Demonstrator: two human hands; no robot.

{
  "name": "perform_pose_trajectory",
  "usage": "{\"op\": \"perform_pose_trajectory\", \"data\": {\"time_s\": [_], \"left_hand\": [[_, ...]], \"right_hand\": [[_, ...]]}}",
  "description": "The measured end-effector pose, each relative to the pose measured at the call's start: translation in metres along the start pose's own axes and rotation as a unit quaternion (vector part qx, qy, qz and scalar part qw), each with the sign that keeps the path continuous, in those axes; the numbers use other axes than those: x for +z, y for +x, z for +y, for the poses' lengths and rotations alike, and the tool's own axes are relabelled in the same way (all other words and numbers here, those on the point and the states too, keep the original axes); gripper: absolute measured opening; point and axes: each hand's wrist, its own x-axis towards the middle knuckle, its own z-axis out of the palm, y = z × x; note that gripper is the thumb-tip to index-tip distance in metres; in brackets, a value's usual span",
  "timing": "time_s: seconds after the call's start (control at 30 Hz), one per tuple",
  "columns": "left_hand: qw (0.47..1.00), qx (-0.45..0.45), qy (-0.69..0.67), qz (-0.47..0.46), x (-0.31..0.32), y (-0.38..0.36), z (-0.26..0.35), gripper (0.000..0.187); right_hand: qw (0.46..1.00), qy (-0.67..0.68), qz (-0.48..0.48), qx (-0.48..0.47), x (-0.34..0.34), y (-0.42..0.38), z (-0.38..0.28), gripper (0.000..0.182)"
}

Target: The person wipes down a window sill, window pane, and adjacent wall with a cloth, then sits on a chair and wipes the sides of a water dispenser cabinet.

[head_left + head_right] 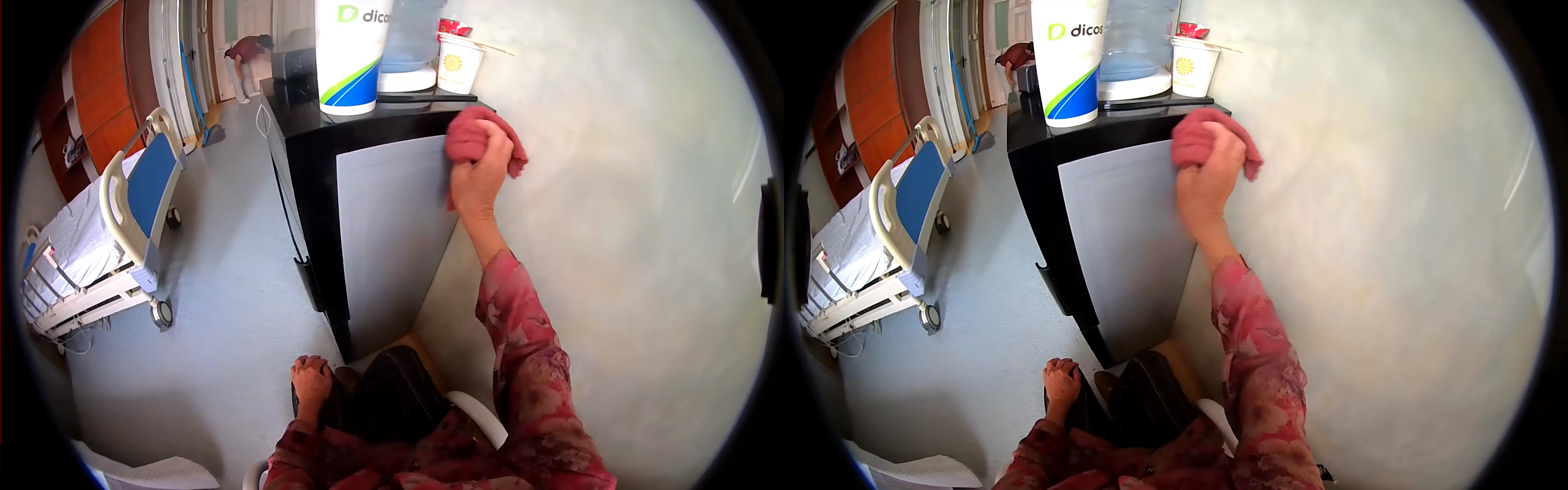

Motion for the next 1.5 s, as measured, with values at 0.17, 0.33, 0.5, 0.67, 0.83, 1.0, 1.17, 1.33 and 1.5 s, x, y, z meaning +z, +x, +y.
{"op": "perform_pose_trajectory", "data": {"time_s": [0.17,0.33,0.5,0.67,0.83,1.0,1.17,1.33,1.5], "left_hand": [[1.000,0.007,-0.004,-0.002,0.005,0.004,0.006,0.013],[1.000,-0.001,-0.001,-0.011,0.001,0.007,0.008,0.013],[1.000,-0.001,-0.002,-0.005,0.000,0.005,0.004,0.013],[1.000,-0.004,-0.008,0.005,-0.004,0.007,0.003,0.012],[1.000,0.002,-0.017,0.011,0.002,0.009,-0.004,0.011],[0.999,0.004,-0.023,0.025,0.007,0.009,0.004,0.010],[1.000,0.000,-0.017,0.015,0.002,0.008,0.001,0.014],[0.999,-0.004,-0.022,0.027,-0.002,0.008,-0.002,0.011],[0.999,-0.013,-0.033,0.025,-0.002,0.009,-0.002,0.010]], "right_hand": [[0.986,-0.006,-0.076,-0.149,-0.008,0.019,-0.037,0.044],[0.959,0.067,-0.173,-0.213,-0.004,0.050,-0.057,0.036],[0.956,0.010,-0.262,-0.133,0.001,0.084,-0.032,0.023],[0.969,-0.044,-0.231,-0.073,-0.008,0.097,0.023,0.023],[0.956,-0.129,-0.263,-0.031,0.003,0.090,0.022,0.021],[0.956,0.033,-0.274,-0.099,0.008,0.074,-0.044,0.015],[0.963,0.047,-0.193,-0.181,0.030,0.055,-0.061,0.013],[0.967,0.017,-0.103,-0.231,0.041,0.043,-0.035,0.021],[0.975,-0.021,-0.047,-0.215,0.047,0.011,0.000,0.029]]}}
